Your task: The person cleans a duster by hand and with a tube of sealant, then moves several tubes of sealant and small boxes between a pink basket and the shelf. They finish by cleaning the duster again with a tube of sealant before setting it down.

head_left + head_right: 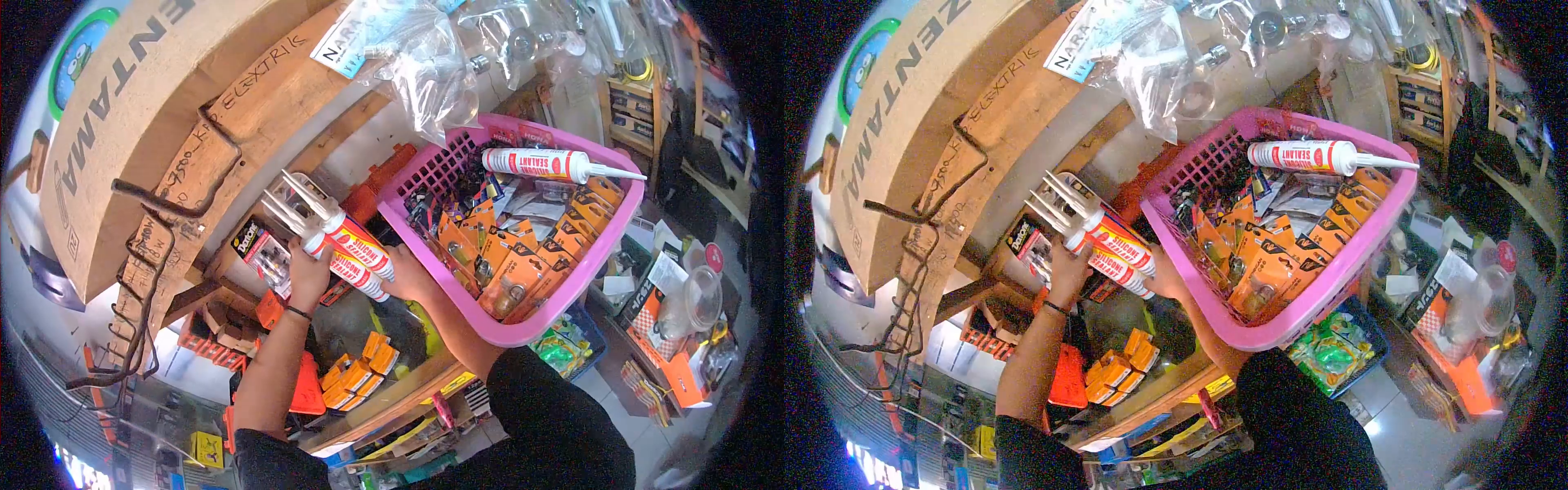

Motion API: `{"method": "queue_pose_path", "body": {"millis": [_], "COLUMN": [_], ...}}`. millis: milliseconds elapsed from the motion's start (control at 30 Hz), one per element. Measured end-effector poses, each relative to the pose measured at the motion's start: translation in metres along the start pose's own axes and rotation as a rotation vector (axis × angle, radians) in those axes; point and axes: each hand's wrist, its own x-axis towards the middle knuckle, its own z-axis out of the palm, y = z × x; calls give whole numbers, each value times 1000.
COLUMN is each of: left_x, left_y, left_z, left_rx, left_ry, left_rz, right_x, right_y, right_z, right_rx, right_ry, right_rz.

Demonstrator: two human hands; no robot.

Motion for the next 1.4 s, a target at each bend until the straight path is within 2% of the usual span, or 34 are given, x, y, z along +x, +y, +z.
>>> {"method": "queue_pose_path", "body": {"millis": [67,133,333,400,467,500,533,567,600,667,700,733,767,800,833,867,933,967,1000,1067,1100,1133,1167,1200,1233,1267,1333,1367,1400], "left_x": [-6,-12,-50,-66,-93,-100,-106,-111,-115,-117,-120,-122,-118,-118,-113,-109,-96,-90,-85,-73,-72,-66,-59,-53,-48,-43,-32,-27,-25], "left_y": [4,9,47,56,89,93,99,108,115,132,145,159,169,188,195,200,205,208,215,230,241,244,246,247,248,250,255,257,256], "left_z": [3,3,-20,-28,-34,-36,-36,-35,-31,-23,-15,-5,6,13,28,44,85,105,120,147,156,166,176,184,190,195,202,207,214], "left_rx": [-68,-134,-134,-153,-184,-174,-167,-205,-224,-156,-161,-166,-90,-74,-67,-58,-143,-219,-222,-163,-267,-267,-227,-188,-167,-176,-82,-108,-114], "left_ry": [16,34,97,56,24,-84,-191,-277,-280,-556,-548,-541,-526,-574,-585,-600,-620,-620,-636,-572,-638,-646,-600,-548,-550,-547,-557,-571,-570], "left_rz": [-13,-26,-60,8,-47,-1,50,-1,12,89,165,237,418,421,432,438,449,462,460,608,452,454,588,718,688,679,684,681,679], "right_x": [-1,-1,-7,-9,-13,-18,-24,-32,-42,-76,-98,-118,-137,-161,-177,-179,-171,-166,-160,-144,-136,-128,-120,-112,-104,-95,-77,-71,-65], "right_y": [-2,0,-8,-9,-17,-27,-33,-36,-45,-55,-75,-46,-61,-57,-69,-67,-72,-74,-77,-76,-74,-72,-67,-59,-53,-48,-39,-32,-23], "right_z": [-1,3,-7,-4,-11,-23,-20,-18,-26,-37,-67,-38,-64,-69,-100,-116,-163,-188,-215,-269,-295,-317,-334,-346,-356,-362,-369,-366,-362], "right_rx": [36,16,-41,-54,8,158,62,205,346,399,622,360,492,504,530,490,402,409,368,236,150,-24,-199,-195,-190,-194,-387,-393,-533], "right_ry": [-14,104,125,96,344,369,539,449,359,328,81,-243,-349,-401,-753,-856,-936,-929,-770,-513,-418,-243,-69,71,206,193,482,473,462], "right_rz": [18,-36,-81,-32,-19,-6,-44,50,142,6,-2,44,-85,-247,-26,-325,-562,-546,-474,-376,-350,-386,-421,-403,-384,-382,-197,-199,-203]}}
